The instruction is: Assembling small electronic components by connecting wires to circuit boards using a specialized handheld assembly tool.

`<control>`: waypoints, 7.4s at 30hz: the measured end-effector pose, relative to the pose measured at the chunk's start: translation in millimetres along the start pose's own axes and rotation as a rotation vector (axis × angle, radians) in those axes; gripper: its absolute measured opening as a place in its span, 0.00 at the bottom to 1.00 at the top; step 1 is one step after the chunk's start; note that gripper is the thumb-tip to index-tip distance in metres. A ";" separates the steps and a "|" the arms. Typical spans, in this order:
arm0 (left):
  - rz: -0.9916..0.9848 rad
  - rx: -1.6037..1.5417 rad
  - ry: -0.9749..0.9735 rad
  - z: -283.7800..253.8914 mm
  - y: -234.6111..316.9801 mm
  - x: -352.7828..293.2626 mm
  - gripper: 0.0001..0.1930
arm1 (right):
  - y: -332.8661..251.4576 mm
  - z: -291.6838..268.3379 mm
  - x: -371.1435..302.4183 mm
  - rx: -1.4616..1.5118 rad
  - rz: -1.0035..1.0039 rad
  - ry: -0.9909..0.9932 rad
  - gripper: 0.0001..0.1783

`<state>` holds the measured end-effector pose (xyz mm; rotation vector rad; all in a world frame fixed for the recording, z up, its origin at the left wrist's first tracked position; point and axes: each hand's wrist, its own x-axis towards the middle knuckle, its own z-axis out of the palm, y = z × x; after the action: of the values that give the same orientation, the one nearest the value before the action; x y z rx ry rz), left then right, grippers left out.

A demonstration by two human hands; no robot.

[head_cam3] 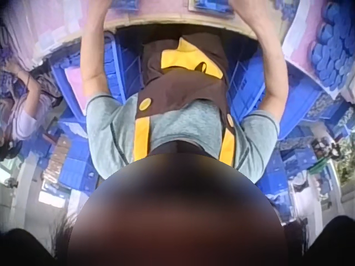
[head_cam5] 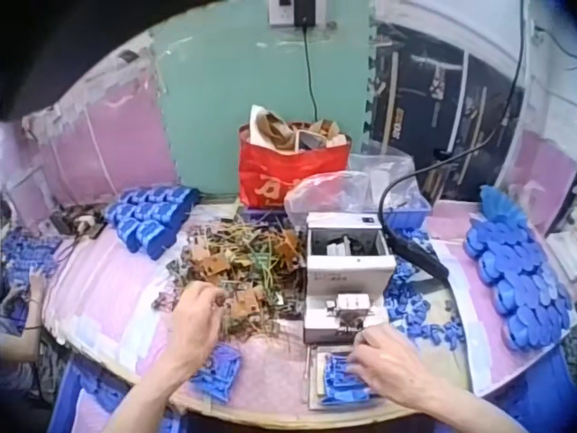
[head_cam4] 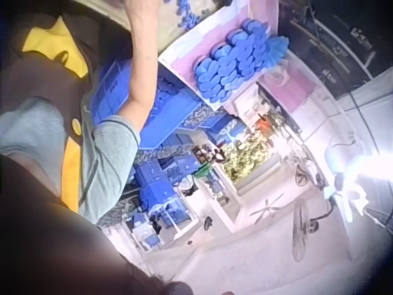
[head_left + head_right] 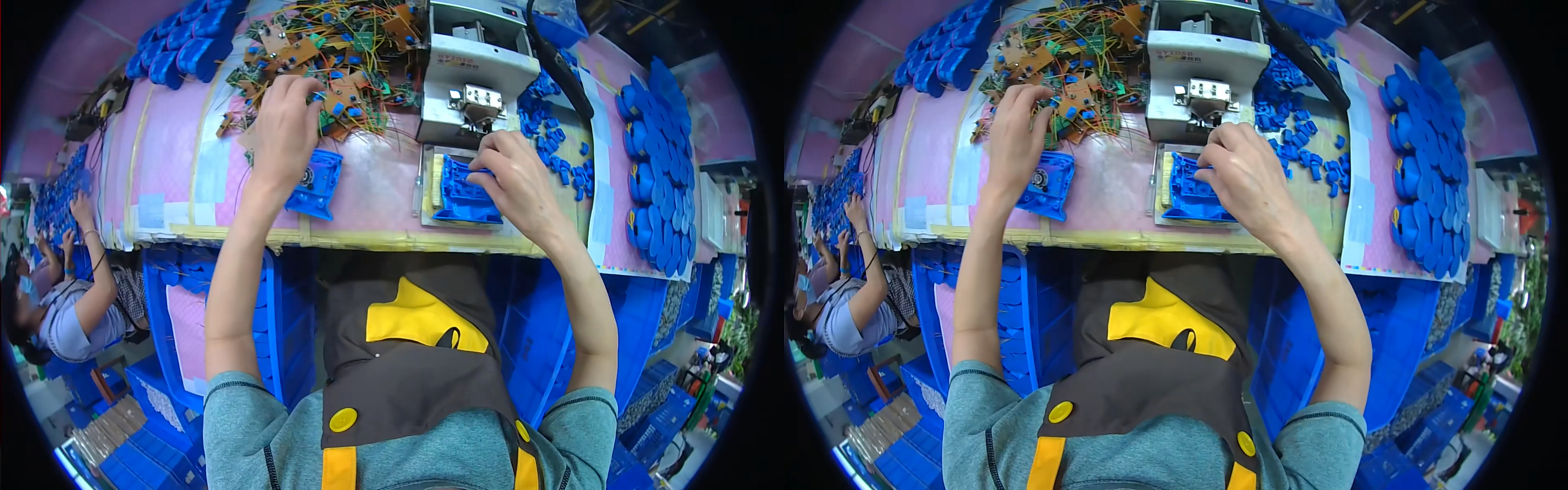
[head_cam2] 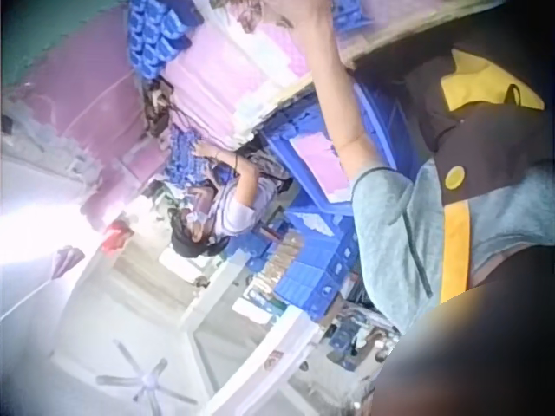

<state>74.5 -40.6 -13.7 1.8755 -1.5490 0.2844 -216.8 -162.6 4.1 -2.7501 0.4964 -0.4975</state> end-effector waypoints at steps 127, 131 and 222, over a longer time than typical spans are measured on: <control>0.071 -0.540 -0.276 66.4 114.8 -21.8 0.13 | 12.6 -9.6 -15.7 0.648 0.560 0.169 0.11; -0.064 -0.635 -0.270 70.9 122.6 -24.6 0.13 | 11.4 5.6 0.6 0.494 0.450 0.186 0.10; 0.249 -0.433 -0.469 55.7 101.8 -39.9 0.24 | -3.2 -34.3 78.1 1.234 -0.809 0.766 0.21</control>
<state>-44.8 -50.1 -41.1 1.4676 -1.9676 -0.3871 -160.4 -197.6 57.8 -1.3653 -0.6550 -1.4282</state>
